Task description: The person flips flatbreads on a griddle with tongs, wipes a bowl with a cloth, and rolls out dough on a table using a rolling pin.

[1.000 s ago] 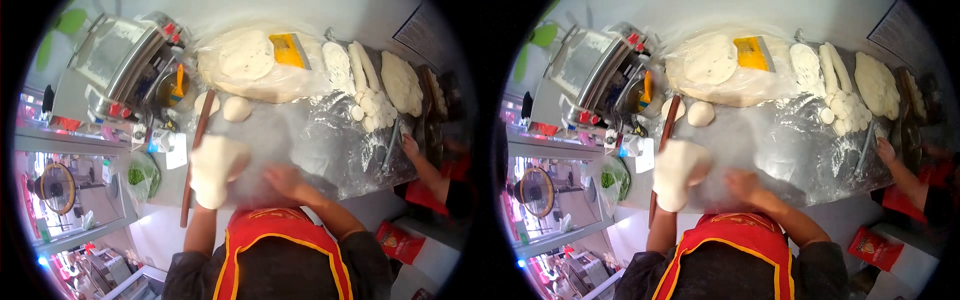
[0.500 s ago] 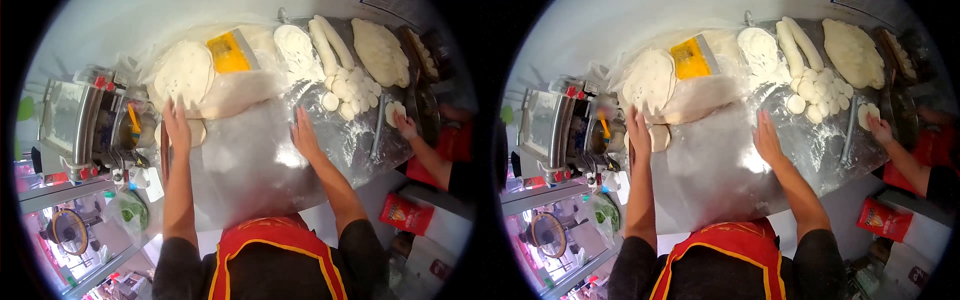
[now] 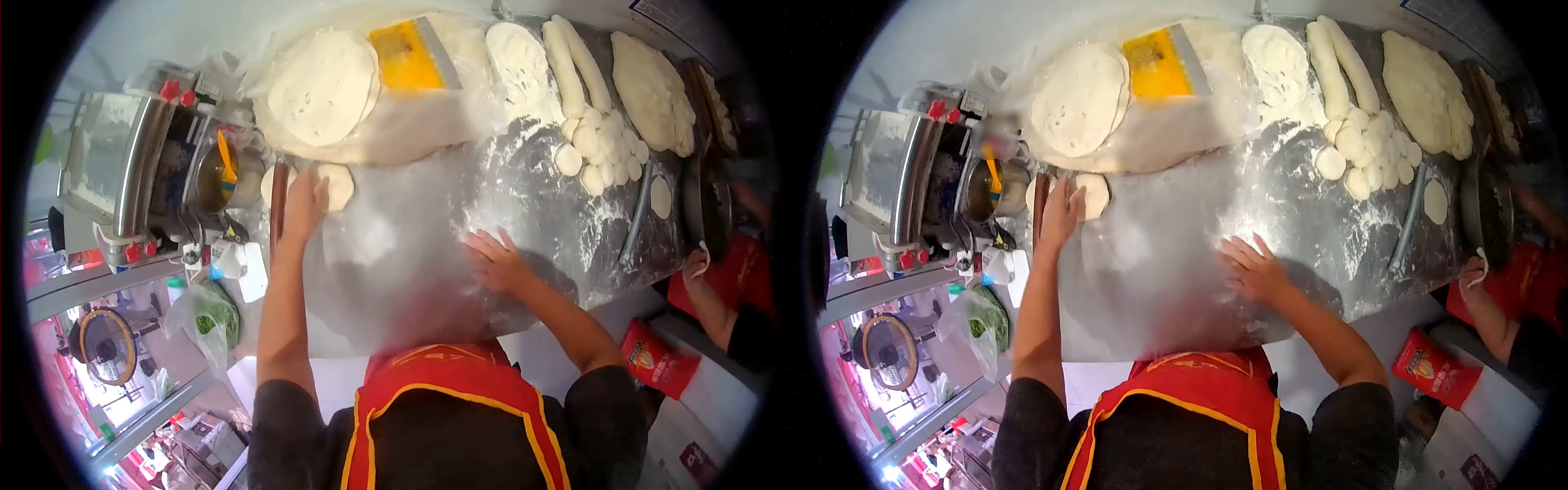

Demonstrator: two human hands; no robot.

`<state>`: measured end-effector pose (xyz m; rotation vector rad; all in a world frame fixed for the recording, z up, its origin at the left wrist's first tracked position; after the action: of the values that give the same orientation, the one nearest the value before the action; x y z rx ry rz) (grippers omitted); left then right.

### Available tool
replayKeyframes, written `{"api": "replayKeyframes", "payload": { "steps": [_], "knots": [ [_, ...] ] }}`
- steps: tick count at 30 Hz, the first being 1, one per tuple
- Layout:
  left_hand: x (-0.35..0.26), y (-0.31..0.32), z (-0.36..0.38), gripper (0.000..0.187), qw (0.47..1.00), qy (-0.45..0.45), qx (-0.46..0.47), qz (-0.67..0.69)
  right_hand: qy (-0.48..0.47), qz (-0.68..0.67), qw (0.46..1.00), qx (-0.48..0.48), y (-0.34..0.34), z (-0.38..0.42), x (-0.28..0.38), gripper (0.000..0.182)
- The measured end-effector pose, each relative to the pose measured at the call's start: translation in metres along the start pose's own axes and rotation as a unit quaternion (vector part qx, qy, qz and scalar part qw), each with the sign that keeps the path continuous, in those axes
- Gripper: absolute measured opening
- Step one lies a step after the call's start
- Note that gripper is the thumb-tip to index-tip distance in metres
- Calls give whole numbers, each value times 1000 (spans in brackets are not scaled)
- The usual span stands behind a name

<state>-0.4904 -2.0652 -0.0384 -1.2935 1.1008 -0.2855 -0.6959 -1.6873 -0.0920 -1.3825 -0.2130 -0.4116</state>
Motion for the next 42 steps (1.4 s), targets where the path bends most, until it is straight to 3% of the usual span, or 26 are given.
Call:
{"api": "replayKeyframes", "payload": {
  "steps": [3, 5, 6, 9, 10, 11, 13, 16, 19, 21, 23, 24, 26, 29, 31, 33, 37, 38, 41, 42],
  "knots": [
    [28, 11, -16, 49, 994, 32, 102, 21, 119, 143, 982, -39, -9, 14, -25, 62],
    [40, 17, -26, 59, 993, -29, 112, 2, 192, 96, 968, -131, -21, -15, -30, 62],
    [47, 20, -29, 59, 985, -115, 131, 21, 224, 76, 955, -180, -26, -27, -27, 62],
    [41, 26, -15, 47, 970, -139, 124, 156, 137, -57, 964, -221, -31, -56, 21, 63],
    [29, 26, -6, 38, 966, -121, 116, 199, 121, -105, 961, -223, -29, -59, 37, 64],
    [36, 42, 8, 38, 986, -12, 45, 160, 106, -153, 957, -222, -26, -57, 54, 65],
    [12, 55, 28, 39, 977, 36, -17, 207, 150, -230, 940, -202, -18, -56, 74, 65],
    [-46, 46, 32, 39, 922, -38, 137, 359, 201, -404, 869, -203, -6, -51, 86, 67],
    [-108, 75, 29, 39, 855, -113, 148, 484, 229, -567, 756, -232, -11, -53, 78, 67],
    [-147, 87, 25, 43, 803, -140, 131, 564, 214, -563, 750, -274, -24, -50, 62, 60],
    [-147, 105, 26, 47, 886, -81, 71, 451, 318, -523, 751, -246, -36, -42, 43, 55],
    [-147, 108, 25, 49, 919, -52, 38, 390, 329, -396, 814, -268, -35, -41, 27, 55],
    [-128, 95, 42, 52, 950, -18, 4, 313, 329, -129, 889, -291, -21, -47, -3, 55],
    [-95, 54, 84, 49, 981, 7, -80, 175, 259, -157, 894, -329, -36, -75, -10, 56],
    [-78, 25, 116, 47, 987, 16, -144, 75, 203, -73, 914, -343, -25, -93, -11, 57],
    [-56, 13, 151, 45, 986, -36, -153, 59, 158, 1, 920, -359, -15, -96, 9, 57],
    [-46, 37, 181, 45, 990, -33, -115, 70, 170, -49, 936, -305, 26, -106, 71, 59],
    [-50, 52, 182, 47, 992, -21, -95, 86, 169, -156, 931, -285, 28, -104, 94, 57],
    [-86, 77, 170, 52, 983, 12, -89, 160, 166, -287, 893, -305, 40, -91, 103, 51],
    [-93, 77, 166, 52, 986, 28, -91, 138, 250, -422, 831, -261, 27, -82, 106, 48]
  ]
}}
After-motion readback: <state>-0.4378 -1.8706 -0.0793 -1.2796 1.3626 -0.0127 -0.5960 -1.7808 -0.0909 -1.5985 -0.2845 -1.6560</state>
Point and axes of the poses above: each hand's wrist, its own z-axis away from the middle knuckle, its own y-axis out of the palm, x = y × z, the point moved 1 cm from there along -z, towards the middle knuckle, and after that the axes turned 7 degrees about y, right-handed, at the moved point
